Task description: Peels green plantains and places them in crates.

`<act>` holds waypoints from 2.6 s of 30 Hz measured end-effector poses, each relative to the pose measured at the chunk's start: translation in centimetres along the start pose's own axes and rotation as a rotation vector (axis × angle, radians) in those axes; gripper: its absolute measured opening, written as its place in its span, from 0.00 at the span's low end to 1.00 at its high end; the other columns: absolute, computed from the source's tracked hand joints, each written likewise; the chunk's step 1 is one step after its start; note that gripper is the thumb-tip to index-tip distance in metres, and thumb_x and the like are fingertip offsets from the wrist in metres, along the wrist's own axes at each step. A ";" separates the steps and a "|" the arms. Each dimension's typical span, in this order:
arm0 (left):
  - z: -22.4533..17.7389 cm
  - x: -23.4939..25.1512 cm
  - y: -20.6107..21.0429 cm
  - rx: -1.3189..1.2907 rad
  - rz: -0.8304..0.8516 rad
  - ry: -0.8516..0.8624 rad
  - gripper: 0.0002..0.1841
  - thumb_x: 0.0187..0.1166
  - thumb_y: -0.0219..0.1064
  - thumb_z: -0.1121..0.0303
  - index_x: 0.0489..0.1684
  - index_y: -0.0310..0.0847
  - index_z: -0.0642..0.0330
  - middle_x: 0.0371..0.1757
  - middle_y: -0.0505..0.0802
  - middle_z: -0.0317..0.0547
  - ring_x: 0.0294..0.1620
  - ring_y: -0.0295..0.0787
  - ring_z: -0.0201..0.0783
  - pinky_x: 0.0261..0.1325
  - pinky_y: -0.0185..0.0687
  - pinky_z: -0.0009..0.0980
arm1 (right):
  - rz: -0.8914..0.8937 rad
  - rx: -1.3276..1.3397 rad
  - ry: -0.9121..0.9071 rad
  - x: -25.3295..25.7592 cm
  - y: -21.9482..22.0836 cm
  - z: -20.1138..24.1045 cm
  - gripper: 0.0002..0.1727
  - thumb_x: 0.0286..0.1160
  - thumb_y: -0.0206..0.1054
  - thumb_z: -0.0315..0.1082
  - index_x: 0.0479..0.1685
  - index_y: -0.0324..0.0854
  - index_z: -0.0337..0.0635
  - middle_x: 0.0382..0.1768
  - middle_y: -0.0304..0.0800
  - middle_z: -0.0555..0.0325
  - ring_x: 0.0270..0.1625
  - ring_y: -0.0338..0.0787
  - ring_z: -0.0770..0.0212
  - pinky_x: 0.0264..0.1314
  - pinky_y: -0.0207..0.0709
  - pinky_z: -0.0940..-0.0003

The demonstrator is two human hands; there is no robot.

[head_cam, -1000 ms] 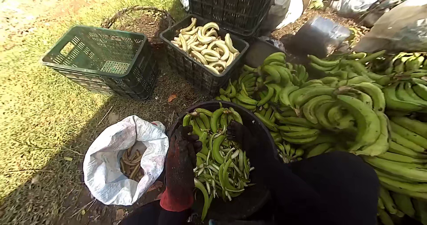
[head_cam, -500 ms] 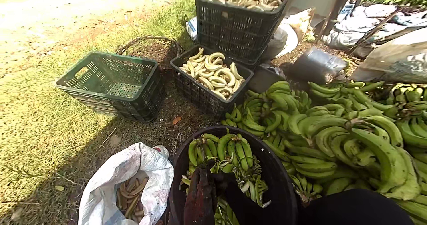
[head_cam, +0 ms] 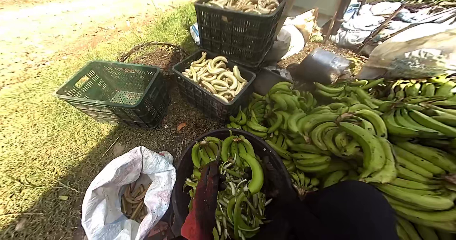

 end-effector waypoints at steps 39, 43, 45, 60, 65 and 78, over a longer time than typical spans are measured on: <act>0.9 3.5 -0.3 0.972 -0.194 0.075 0.26 0.86 0.59 0.49 0.77 0.79 0.51 0.65 0.89 0.58 0.67 0.87 0.55 0.72 0.79 0.57 | -0.231 -0.115 0.227 -4.4 3.6 -6.6 0.34 0.91 0.35 0.63 0.71 0.71 0.46 0.40 0.88 0.49 0.31 0.90 0.53 0.25 0.85 0.59; 2.8 0.0 3.3 0.768 0.172 -0.002 0.27 0.89 0.51 0.42 0.74 0.81 0.46 0.65 0.90 0.44 0.66 0.87 0.39 0.71 0.84 0.47 | -0.347 -0.332 -0.106 -2.6 4.0 0.8 0.24 0.93 0.50 0.44 0.79 0.70 0.41 0.55 0.89 0.49 0.46 0.93 0.59 0.42 0.89 0.64; 3.4 -1.7 4.8 0.686 0.274 -0.045 0.26 0.89 0.52 0.41 0.72 0.82 0.45 0.62 0.91 0.43 0.60 0.90 0.38 0.63 0.89 0.47 | -0.387 -0.532 -0.330 -2.1 4.1 4.1 0.27 0.93 0.48 0.40 0.84 0.64 0.35 0.71 0.80 0.46 0.65 0.84 0.64 0.67 0.80 0.68; 2.1 2.3 1.5 0.984 -0.038 0.090 0.26 0.86 0.58 0.47 0.75 0.81 0.49 0.63 0.91 0.52 0.66 0.88 0.51 0.72 0.80 0.53 | -0.028 -0.364 0.174 -2.4 2.8 -3.2 0.27 0.93 0.42 0.49 0.79 0.66 0.42 0.51 0.90 0.48 0.45 0.92 0.56 0.44 0.88 0.60; 2.8 -1.4 5.6 0.947 0.185 0.070 0.25 0.85 0.60 0.49 0.77 0.79 0.48 0.64 0.90 0.52 0.66 0.87 0.50 0.72 0.80 0.53 | -0.534 -0.275 -0.298 -0.8 3.9 4.0 0.24 0.96 0.45 0.44 0.78 0.65 0.37 0.51 0.86 0.47 0.45 0.90 0.61 0.46 0.88 0.63; 3.8 1.9 3.3 0.972 0.108 -0.004 0.24 0.92 0.50 0.51 0.76 0.79 0.50 0.67 0.90 0.51 0.71 0.85 0.49 0.77 0.76 0.52 | -0.383 -0.717 -0.086 -0.8 5.6 2.2 0.29 0.97 0.38 0.46 0.82 0.67 0.36 0.69 0.81 0.44 0.67 0.83 0.64 0.73 0.75 0.65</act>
Point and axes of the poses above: each hand's wrist, its own x-axis towards the middle knuckle, its own y-axis out of the palm, z = x × y, the point moved 7 cm from there along x, towards the middle knuckle
